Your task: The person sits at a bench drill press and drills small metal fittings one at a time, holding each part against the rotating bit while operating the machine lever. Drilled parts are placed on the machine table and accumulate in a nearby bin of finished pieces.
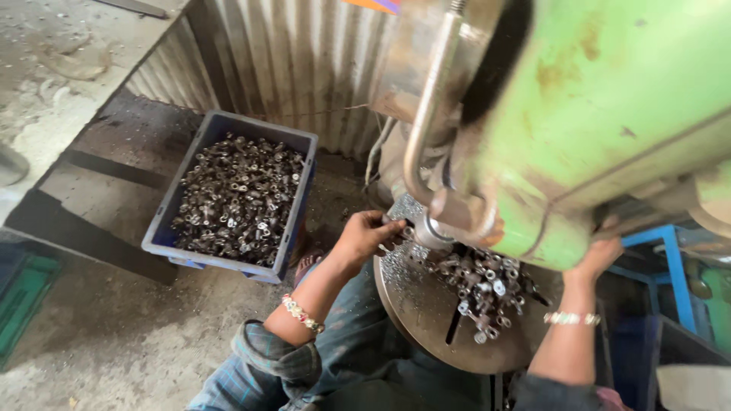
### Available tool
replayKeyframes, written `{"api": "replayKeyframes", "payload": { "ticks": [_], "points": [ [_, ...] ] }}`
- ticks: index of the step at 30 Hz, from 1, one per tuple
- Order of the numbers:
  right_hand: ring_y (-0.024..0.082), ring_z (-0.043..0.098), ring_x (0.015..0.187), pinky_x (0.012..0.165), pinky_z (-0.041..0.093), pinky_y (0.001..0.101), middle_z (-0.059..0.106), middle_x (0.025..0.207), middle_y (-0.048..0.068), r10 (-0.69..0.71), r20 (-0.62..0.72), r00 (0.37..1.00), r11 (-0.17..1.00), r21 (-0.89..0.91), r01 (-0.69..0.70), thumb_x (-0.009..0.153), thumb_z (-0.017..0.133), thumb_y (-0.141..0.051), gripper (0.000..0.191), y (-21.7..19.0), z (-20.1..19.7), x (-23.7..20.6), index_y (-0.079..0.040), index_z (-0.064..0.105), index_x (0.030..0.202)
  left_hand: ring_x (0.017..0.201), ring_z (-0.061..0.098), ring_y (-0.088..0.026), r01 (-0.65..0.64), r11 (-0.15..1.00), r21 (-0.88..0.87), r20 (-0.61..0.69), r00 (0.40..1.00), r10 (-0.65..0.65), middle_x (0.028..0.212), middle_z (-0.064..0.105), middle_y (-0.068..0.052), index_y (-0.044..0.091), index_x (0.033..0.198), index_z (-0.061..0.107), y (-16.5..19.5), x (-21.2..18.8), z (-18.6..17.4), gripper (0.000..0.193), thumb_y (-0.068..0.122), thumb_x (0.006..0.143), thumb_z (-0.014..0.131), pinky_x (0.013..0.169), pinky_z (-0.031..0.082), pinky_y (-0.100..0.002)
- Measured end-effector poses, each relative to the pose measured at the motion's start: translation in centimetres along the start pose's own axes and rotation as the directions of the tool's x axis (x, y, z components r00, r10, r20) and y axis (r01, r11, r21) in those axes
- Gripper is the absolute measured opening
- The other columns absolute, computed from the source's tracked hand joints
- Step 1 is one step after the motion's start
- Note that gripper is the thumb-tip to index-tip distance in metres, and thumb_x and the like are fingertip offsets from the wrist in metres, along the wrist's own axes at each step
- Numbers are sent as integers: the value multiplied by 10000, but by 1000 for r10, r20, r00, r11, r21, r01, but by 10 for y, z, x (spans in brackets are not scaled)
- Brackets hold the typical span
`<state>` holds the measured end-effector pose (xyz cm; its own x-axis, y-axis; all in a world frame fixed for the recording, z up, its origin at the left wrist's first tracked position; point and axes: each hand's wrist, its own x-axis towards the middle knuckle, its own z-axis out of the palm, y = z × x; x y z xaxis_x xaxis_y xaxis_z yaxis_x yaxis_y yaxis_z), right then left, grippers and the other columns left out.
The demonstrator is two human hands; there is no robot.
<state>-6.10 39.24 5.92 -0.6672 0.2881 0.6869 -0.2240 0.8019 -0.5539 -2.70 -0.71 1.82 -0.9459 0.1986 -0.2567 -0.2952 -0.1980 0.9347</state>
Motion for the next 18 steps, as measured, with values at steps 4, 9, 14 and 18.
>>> {"api": "replayKeyframes", "payload": {
  "ticks": [4,9,14,18],
  "points": [
    [229,644,822,754,504,369,670,922,125,-55,45,997,993,-99,60,1125,621,-67,103,-2,38,59,19,676,1127,696,658,-89,18,999,32,17,1000,-18,807,718,-13,80,929,704,1,12,-1,222,296,913,754,556,499,-267],
    [274,677,881,806,522,409,703,966,162,-130,114,985,970,-193,151,1123,641,-69,124,-12,32,77,46,685,1133,737,681,-95,-23,999,43,53,998,20,809,733,-2,88,895,700,-4,26,2,215,298,911,740,596,484,-261],
    [277,697,850,789,533,416,710,904,173,-2,188,982,999,-37,9,1141,630,-82,141,-24,-30,-14,50,674,1163,756,644,-118,-132,987,-94,-20,991,131,841,725,-27,78,891,697,-23,12,-6,224,290,953,736,626,459,-279],
    [198,704,902,722,552,321,706,1020,98,341,506,792,883,115,-454,1054,577,-44,247,-40,-111,-60,-21,688,1274,852,647,-138,-217,900,-377,-158,973,169,964,695,-54,62,976,679,-42,-6,-1,222,279,1005,641,686,516,-292]
  ]
}}
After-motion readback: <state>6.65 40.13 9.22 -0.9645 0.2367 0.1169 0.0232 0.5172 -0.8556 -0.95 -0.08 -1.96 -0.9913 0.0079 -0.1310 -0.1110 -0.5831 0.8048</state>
